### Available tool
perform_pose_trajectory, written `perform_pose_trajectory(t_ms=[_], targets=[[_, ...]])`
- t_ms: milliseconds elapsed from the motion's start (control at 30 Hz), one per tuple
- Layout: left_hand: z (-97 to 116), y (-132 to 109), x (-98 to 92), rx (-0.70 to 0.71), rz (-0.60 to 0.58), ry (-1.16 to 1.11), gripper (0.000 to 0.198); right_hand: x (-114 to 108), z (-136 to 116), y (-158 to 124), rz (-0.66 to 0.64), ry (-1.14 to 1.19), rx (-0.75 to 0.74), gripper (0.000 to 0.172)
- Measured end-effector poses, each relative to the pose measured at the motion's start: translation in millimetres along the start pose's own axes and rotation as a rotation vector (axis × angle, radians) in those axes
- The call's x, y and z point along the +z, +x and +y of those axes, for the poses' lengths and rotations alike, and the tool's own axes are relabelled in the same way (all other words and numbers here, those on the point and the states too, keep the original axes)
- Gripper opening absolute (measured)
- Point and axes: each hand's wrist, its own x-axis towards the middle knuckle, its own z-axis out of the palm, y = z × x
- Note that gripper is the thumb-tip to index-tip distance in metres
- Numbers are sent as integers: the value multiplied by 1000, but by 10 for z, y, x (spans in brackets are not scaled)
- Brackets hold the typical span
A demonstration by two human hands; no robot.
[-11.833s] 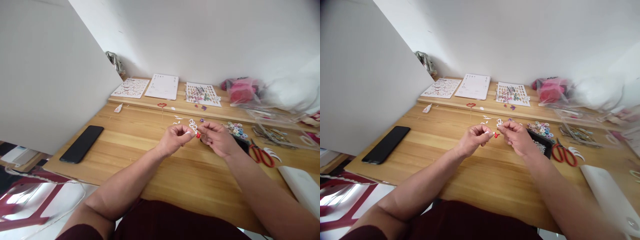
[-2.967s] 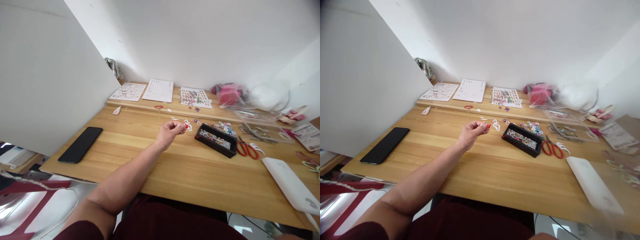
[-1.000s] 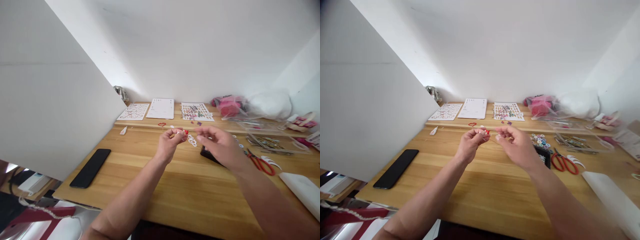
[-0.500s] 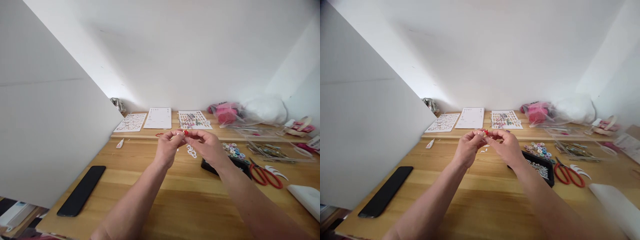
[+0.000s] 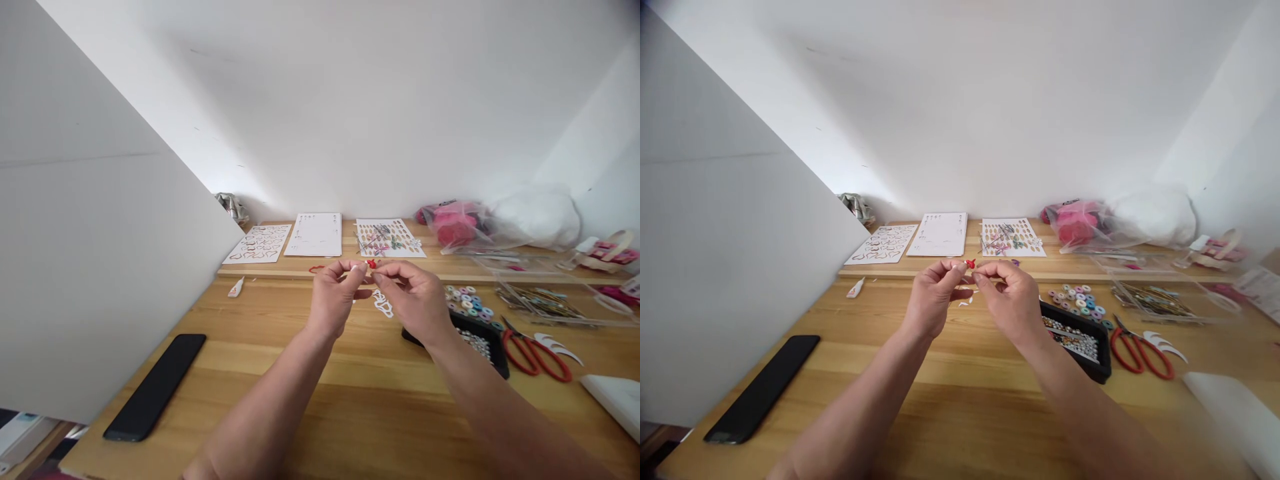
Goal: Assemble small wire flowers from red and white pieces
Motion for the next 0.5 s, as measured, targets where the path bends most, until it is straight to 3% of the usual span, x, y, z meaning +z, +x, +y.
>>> perform_pose_trajectory(t_ms=[233,500], targets=[[-1,34,-88,92,-7,112,32,-15,-141,-72,-128,45,136,17],[6,12,-83,114,-12,201,31,-43,-230,-127,-54,-279,-56,10]])
